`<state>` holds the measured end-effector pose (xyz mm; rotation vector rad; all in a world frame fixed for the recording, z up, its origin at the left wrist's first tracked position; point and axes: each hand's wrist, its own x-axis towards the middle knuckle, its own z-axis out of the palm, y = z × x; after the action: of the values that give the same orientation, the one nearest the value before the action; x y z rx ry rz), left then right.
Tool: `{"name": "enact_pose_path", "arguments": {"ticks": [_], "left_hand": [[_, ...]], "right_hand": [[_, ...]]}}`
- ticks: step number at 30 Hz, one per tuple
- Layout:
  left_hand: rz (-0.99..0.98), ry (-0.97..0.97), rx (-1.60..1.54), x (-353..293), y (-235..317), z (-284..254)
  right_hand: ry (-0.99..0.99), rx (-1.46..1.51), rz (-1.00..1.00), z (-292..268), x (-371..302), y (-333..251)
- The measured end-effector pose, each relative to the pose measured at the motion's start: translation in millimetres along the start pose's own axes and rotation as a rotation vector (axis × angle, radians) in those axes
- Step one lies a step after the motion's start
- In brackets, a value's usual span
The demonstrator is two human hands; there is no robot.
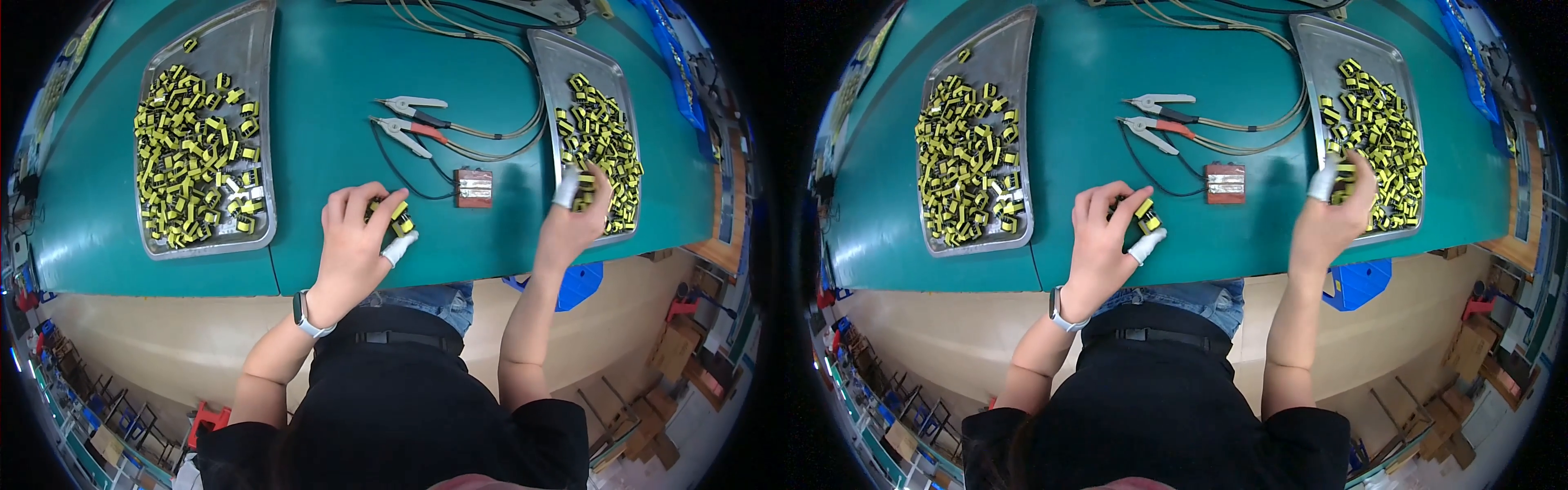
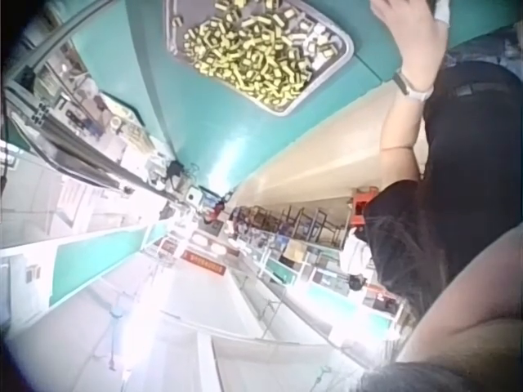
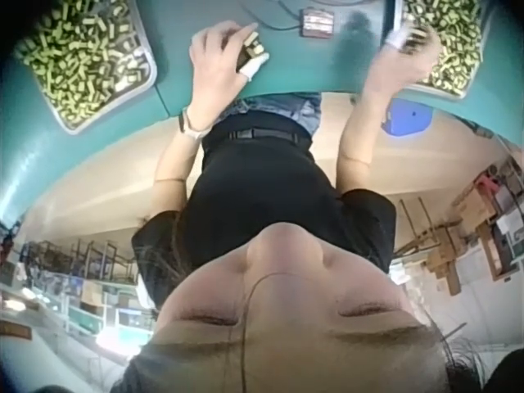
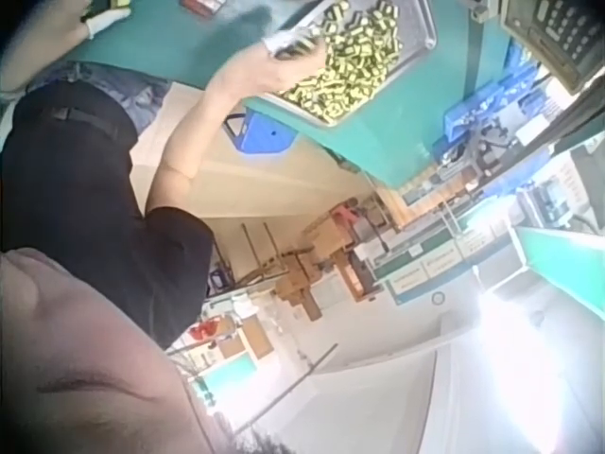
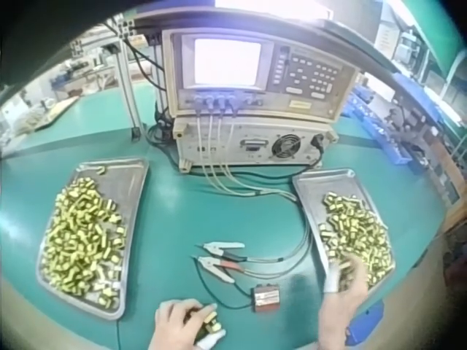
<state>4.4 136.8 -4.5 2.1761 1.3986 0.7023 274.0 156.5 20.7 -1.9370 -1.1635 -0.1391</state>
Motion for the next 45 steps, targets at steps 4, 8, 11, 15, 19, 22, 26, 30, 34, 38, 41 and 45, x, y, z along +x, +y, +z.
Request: {"name": "enact_pose_path", "arguments": {"ticks": [4,8,11,15,19,22,26,30,34,38,41,45], "left_hand": [[0.098,-0.027,-0.027,2.6,0.9,-2.9],[0.072,-0.086,-0.054,-1.8,1.1,-8.9],[0.011,-0.035,-0.127,-9.9,1.9,-5.2],[0.023,-0.038,-0.128,-13.4,-0.2,-5.6],[0.051,-0.035,-0.144,-11.5,-3.7,-10.6],[0.094,-0.061,-0.123,-8.8,-6.0,-13.0],[0.122,-0.092,-0.167,-7.4,-4.2,-12.6],[0.119,-0.06,-0.146,-6.2,-1.0,-3.9],[0.156,-0.018,-0.063,1.5,-0.6,4.0],[0.176,-0.044,-0.042,5.5,-0.7,3.6],[0.145,-0.026,-0.07,8.0,5.8,1.4],[0.142,-0.018,0.001,10.9,8.0,-1.4]], "right_hand": [[0.064,-0.474,-0.323,-4.2,34.9,36.4],[0.082,-0.596,-0.48,-8.3,18.2,24.6],[-0.468,0.209,-0.385,-6.6,-21.3,-3.1],[-0.736,0.293,-0.479,-0.6,-68.0,-41.9],[-0.713,0.247,-0.45,13.4,-100.0,-51.7],[-0.701,0.228,-0.433,16.3,-105.9,-55.0],[-0.697,0.191,-0.409,2.7,-99.2,-56.1],[-0.742,0.157,-0.411,-9.8,-83.9,-50.2],[-0.763,0.232,-0.361,-11.9,-87.0,-33.1],[-0.515,0.162,-0.295,-11.7,-64.7,-20.4],[-0.479,0.106,-0.265,-9.5,-42.7,-13.0],[-0.556,0.139,-0.28,-5.3,-36.1,-9.3]]}}
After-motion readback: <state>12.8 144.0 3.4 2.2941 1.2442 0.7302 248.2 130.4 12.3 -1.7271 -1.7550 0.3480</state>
